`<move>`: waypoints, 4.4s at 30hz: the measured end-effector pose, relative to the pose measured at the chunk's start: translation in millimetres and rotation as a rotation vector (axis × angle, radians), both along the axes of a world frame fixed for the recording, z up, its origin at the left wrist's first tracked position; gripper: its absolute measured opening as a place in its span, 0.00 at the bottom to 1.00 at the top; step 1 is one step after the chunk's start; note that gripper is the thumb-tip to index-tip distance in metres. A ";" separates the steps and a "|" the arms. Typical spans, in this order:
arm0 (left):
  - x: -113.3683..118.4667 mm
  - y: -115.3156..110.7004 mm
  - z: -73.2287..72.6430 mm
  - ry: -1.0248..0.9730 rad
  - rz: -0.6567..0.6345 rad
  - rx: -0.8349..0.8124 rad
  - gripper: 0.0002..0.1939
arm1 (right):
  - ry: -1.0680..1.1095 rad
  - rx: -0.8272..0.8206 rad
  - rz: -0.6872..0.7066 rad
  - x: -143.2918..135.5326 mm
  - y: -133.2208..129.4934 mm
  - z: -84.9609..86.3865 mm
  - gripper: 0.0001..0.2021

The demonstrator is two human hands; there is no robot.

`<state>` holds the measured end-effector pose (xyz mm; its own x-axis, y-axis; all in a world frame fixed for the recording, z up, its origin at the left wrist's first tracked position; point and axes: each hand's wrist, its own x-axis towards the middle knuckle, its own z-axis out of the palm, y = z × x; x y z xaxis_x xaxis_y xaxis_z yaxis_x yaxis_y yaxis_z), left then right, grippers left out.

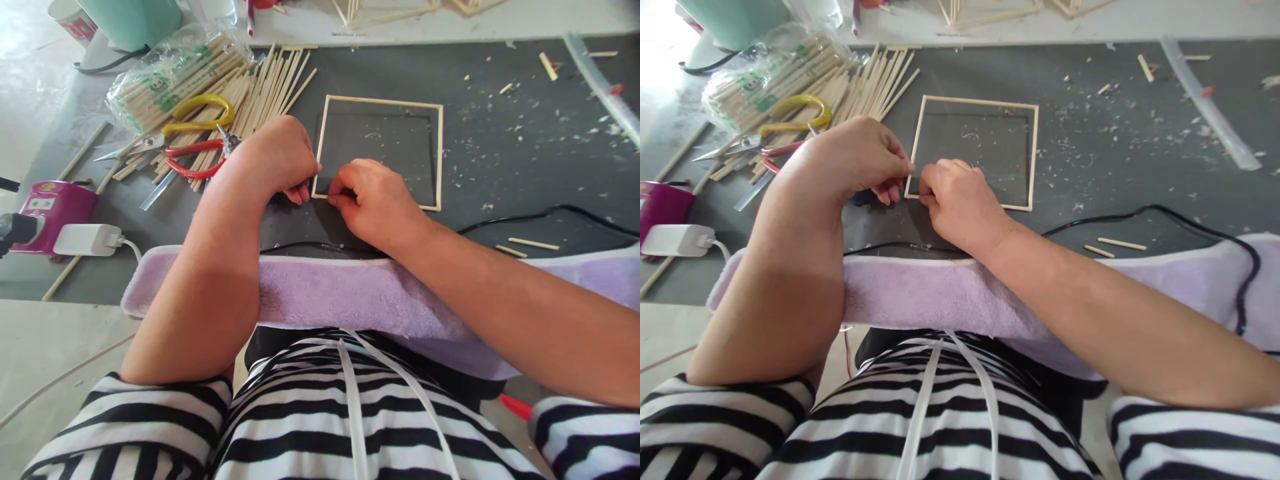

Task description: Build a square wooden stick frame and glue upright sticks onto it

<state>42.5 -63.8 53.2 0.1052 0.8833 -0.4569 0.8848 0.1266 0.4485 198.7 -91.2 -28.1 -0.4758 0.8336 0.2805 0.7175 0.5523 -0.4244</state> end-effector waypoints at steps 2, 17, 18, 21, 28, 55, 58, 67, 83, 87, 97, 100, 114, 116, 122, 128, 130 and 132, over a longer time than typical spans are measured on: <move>0.5 0.9 -0.7 0.019 0.009 -0.006 0.10 | -0.003 -0.003 -0.010 -0.5 -0.7 0.7 0.05; 0.2 -5.1 5.4 -0.053 0.017 -0.009 0.08 | -0.009 -0.020 -0.011 -0.8 -1.3 1.6 0.06; -0.2 -5.2 5.0 -0.058 0.018 -0.007 0.08 | -0.008 -0.021 -0.007 -0.5 -1.1 1.4 0.07; -0.8 -3.7 2.1 -0.031 0.028 -0.002 0.08 | -0.005 -0.021 0.006 0.4 -0.2 0.5 0.07; -2.0 -3.9 1.4 -0.067 0.003 -0.009 0.09 | -0.016 -0.019 0.015 0.7 0.0 0.2 0.07; 3.0 -3.2 1.8 -0.020 0.084 -0.086 0.19 | -0.008 -0.045 0.008 0.6 0.0 1.9 0.06; 2.0 -5.1 3.4 -0.063 0.068 -0.064 0.16 | -0.015 -0.054 0.017 0.7 0.7 2.7 0.05; -2.5 -5.7 3.9 -0.140 0.052 -0.030 0.08 | -0.010 -0.029 0.007 0.2 -0.1 1.4 0.05; -2.8 -9.1 7.1 -0.205 0.063 -0.045 0.09 | -0.021 -0.050 0.008 0.8 -0.2 4.1 0.05; -0.4 -5.7 2.0 -0.180 0.066 -0.013 0.10 | -0.030 -0.048 0.003 1.1 0.1 5.1 0.05; 1.1 -0.3 -2.9 -0.117 0.092 0.033 0.10 | -0.038 -0.009 0.023 2.1 0.6 4.1 0.06; 1.0 -0.3 -3.2 -0.102 0.078 0.032 0.10 | -0.037 0.000 0.023 2.2 0.6 3.7 0.06; 2.6 1.4 -5.4 -0.102 0.080 0.028 0.11 | -0.051 -0.024 0.025 1.8 1.2 2.3 0.05; 3.2 1.0 -5.3 -0.107 0.077 0.031 0.11 | -0.051 -0.031 0.029 1.9 1.5 1.9 0.06; 3.2 0.5 -5.6 -0.056 0.067 0.043 0.10 | -0.043 -0.022 0.020 0.7 0.4 2.4 0.06; 3.7 0.6 -4.9 -0.035 0.049 0.038 0.11 | -0.045 -0.018 0.023 1.1 0.9 2.1 0.05; 3.9 0.7 -4.8 -0.030 0.046 0.035 0.11 | -0.045 -0.020 0.028 1.4 1.3 1.8 0.05; 4.0 0.8 -4.9 -0.027 0.046 0.036 0.11 | -0.047 -0.023 0.025 1.4 1.2 1.9 0.06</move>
